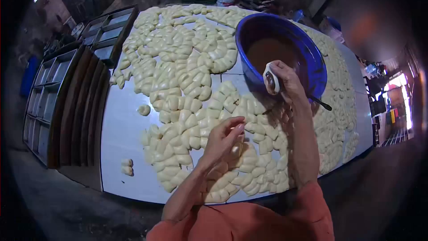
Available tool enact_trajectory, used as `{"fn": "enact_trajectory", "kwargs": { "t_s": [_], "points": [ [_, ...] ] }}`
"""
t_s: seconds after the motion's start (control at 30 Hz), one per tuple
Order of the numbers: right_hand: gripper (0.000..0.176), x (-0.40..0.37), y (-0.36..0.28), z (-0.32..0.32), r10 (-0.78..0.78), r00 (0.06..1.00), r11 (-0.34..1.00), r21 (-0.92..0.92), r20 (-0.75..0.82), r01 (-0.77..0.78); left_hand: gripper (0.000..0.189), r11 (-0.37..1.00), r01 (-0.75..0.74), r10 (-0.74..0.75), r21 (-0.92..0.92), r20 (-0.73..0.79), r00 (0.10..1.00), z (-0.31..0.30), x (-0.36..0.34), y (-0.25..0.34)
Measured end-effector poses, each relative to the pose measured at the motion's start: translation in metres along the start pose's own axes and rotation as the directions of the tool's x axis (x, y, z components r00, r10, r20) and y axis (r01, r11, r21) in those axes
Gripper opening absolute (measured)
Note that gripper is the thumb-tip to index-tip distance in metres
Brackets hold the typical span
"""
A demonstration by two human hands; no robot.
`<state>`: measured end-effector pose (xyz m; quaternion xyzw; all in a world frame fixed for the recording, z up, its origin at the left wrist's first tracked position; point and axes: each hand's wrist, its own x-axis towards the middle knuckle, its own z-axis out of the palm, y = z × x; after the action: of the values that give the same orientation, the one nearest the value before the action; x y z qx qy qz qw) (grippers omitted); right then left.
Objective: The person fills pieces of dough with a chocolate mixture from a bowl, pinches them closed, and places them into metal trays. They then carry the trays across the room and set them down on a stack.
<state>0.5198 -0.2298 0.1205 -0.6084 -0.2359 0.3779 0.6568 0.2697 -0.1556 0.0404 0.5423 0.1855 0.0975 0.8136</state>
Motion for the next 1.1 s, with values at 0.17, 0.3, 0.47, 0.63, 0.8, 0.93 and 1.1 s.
{"fn": "enact_trajectory", "kwargs": {
  "t_s": [0.17,0.3,0.47,0.63,0.8,0.93,1.1],
  "points": [
    [0.012,-0.042,0.045,0.078,0.008,0.994,0.964,0.263,0.108,-0.037,0.047,0.89,-0.01,-0.031,-0.455,-0.082,0.996,0.007,0.007,0.02],
    [0.02,-0.066,0.079,0.123,0.07,0.995,0.953,0.291,0.068,-0.087,0.031,0.811,-0.185,0.037,-0.555,-0.267,0.963,-0.037,-0.009,-0.006],
    [0.051,-0.088,0.121,0.181,-0.325,0.935,0.855,-0.381,0.139,0.353,0.029,0.899,-0.197,-0.057,-0.392,-0.549,0.834,-0.077,-0.056,0.005],
    [0.038,-0.097,0.156,0.229,-0.505,0.847,0.669,-0.546,0.164,0.504,0.036,0.96,-0.246,0.104,-0.138,-0.636,0.764,-0.095,-0.084,0.005],
    [0.022,-0.095,0.149,0.255,-0.13,0.99,0.963,-0.231,0.049,0.138,0.033,0.973,-0.209,0.109,-0.1,-0.6,0.793,-0.121,-0.096,0.025],
    [0.028,-0.101,0.134,0.261,0.074,0.977,0.997,-0.036,0.198,-0.068,0.031,0.987,-0.039,-0.042,-0.158,-0.476,0.879,-0.152,-0.11,0.04],
    [0.034,-0.103,0.141,0.262,-0.211,0.897,0.91,-0.256,0.389,0.325,0.033,0.989,-0.091,0.026,-0.115,-0.475,0.879,-0.16,-0.131,0.048]
  ]
}}
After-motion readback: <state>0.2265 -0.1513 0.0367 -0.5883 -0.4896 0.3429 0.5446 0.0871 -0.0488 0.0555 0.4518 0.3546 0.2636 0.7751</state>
